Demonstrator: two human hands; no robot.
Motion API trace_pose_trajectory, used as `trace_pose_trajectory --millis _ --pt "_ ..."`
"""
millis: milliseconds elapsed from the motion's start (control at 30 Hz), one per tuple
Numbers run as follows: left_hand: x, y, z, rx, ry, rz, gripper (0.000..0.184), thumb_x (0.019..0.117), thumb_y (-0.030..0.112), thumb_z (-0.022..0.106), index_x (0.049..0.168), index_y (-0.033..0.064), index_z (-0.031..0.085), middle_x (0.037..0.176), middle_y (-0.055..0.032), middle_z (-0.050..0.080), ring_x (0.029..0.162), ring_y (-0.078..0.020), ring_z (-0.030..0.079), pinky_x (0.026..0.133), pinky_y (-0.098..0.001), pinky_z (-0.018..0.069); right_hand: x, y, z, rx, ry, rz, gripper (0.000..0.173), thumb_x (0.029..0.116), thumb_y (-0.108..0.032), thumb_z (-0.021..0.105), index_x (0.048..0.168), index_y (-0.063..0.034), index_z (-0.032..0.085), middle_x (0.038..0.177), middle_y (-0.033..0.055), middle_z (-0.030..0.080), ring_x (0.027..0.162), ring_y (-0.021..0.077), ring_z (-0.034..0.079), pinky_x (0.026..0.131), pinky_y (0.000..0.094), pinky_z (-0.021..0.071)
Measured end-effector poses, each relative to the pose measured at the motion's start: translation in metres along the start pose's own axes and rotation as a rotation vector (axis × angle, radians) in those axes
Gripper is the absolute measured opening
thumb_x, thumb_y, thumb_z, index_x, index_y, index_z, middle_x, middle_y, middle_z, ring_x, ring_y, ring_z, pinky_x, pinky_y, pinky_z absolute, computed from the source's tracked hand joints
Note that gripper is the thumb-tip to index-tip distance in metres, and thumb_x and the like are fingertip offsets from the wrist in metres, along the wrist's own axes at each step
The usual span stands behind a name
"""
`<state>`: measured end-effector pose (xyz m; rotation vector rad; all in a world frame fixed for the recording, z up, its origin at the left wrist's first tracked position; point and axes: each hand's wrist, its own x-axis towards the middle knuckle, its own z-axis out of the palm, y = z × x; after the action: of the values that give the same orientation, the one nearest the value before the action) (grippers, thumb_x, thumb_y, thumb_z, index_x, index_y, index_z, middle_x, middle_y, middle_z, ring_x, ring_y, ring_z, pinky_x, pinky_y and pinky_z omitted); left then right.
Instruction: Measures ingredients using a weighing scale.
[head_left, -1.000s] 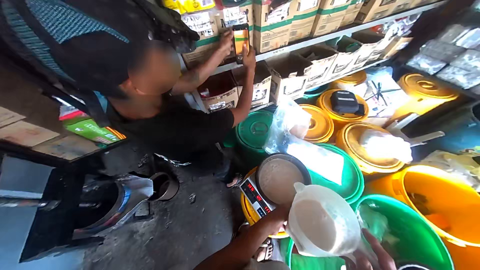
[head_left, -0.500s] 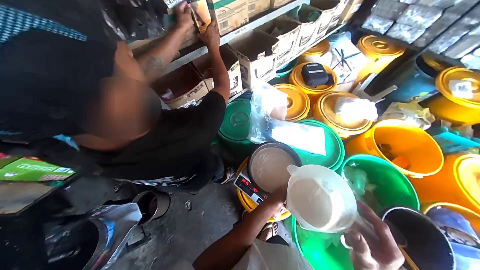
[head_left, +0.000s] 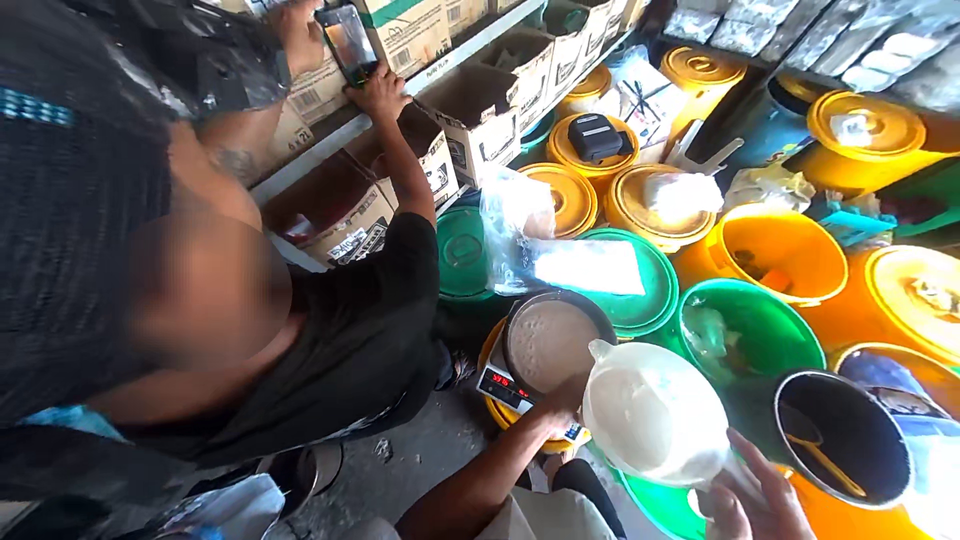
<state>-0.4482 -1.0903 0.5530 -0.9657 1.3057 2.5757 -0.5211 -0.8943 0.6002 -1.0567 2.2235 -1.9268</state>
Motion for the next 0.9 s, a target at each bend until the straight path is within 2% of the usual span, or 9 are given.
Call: trace_pose_trajectory --millis 167,333,433,567,700,767,833,900 --pt "0.001 -0.007 -0.001 -0.007 0.030 -0.041 0.030 0.1127 0.022 0.031 0.115 0.0101 0.059 0.093 0.0013 0.061 0.082 -0.0070 0.059 0.072 -0.0260 0.0506 -0.003 -0.002 0.000 0.005 0.004 0.019 0.048 0.0962 -0.049 0.066 0.140 -0.0298 0.061 0.114 -0.0227 0.071 0.076 -0.0093 0.065 0.065 0.0126 0.0563" --pt "0.002 -0.014 -0.003 -0.091 0.033 -0.026 0.029 0.1124 0.022 0.032 0.119 0.0095 0.058 0.098 -0.0014 0.063 0.090 -0.0114 0.062 0.079 -0.0313 0.0536 0.002 -0.001 0.001 0.016 -0.010 0.013 0.048 0.0961 -0.046 0.067 0.139 -0.0261 0.061 0.115 -0.0208 0.071 0.073 -0.0090 0.063 0.063 0.0122 0.0551" --pt "0.001 -0.017 -0.004 -0.109 0.063 -0.026 0.030 0.1125 0.020 0.030 0.115 0.0095 0.058 0.094 -0.0003 0.062 0.086 -0.0091 0.061 0.078 -0.0288 0.0531 0.001 0.001 0.003 0.019 -0.021 0.005 0.049 0.0958 -0.047 0.067 0.139 -0.0257 0.061 0.113 -0.0207 0.071 0.072 -0.0091 0.063 0.061 0.0120 0.0550" --pt "-0.005 -0.015 -0.005 -0.108 0.093 0.016 0.027 0.1109 0.014 0.032 0.110 0.0088 0.058 0.088 0.0018 0.061 0.079 -0.0061 0.060 0.073 -0.0254 0.0525 0.004 0.005 0.007 0.017 -0.023 -0.027 0.048 0.0960 -0.047 0.067 0.137 -0.0243 0.063 0.116 -0.0199 0.071 0.076 -0.0100 0.064 0.062 0.0107 0.0547" --pt "-0.013 -0.010 0.001 0.011 0.125 -0.046 0.028 0.1118 0.014 0.033 0.125 0.0030 0.055 0.100 -0.0018 0.059 0.086 -0.0061 0.057 0.077 -0.0253 0.0508 0.006 0.004 0.004 0.023 -0.035 -0.021 0.045 0.0962 -0.045 0.068 0.134 -0.0207 0.065 0.118 -0.0180 0.070 0.076 -0.0084 0.064 0.061 0.0120 0.0552" --pt "-0.009 -0.014 0.001 -0.034 0.111 -0.052 0.027 0.1118 0.014 0.033 0.124 0.0042 0.055 0.098 -0.0015 0.060 0.085 -0.0063 0.058 0.076 -0.0252 0.0520 0.007 0.003 0.003 0.006 -0.051 -0.025 0.045 0.0969 -0.043 0.067 0.135 -0.0201 0.065 0.120 -0.0187 0.070 0.075 -0.0088 0.064 0.060 0.0118 0.0547" --pt "-0.004 -0.023 0.003 -0.120 0.084 -0.038 0.024 0.1114 0.014 0.033 0.116 0.0083 0.056 0.092 0.0016 0.061 0.081 -0.0042 0.060 0.072 -0.0229 0.0530 0.009 0.001 0.001 -0.024 -0.056 -0.019 0.044 0.0968 -0.042 0.067 0.135 -0.0196 0.064 0.121 -0.0194 0.070 0.077 -0.0091 0.064 0.061 0.0118 0.0545" --pt "0.004 -0.036 0.003 -0.165 0.044 -0.038 0.022 0.1109 0.013 0.035 0.116 0.0091 0.056 0.092 0.0023 0.061 0.081 -0.0043 0.060 0.071 -0.0231 0.0530 0.009 -0.001 -0.002 -0.060 -0.065 -0.015 0.044 0.0970 -0.042 0.067 0.134 -0.0182 0.065 0.120 -0.0192 0.069 0.077 -0.0093 0.064 0.061 0.0120 0.0545"
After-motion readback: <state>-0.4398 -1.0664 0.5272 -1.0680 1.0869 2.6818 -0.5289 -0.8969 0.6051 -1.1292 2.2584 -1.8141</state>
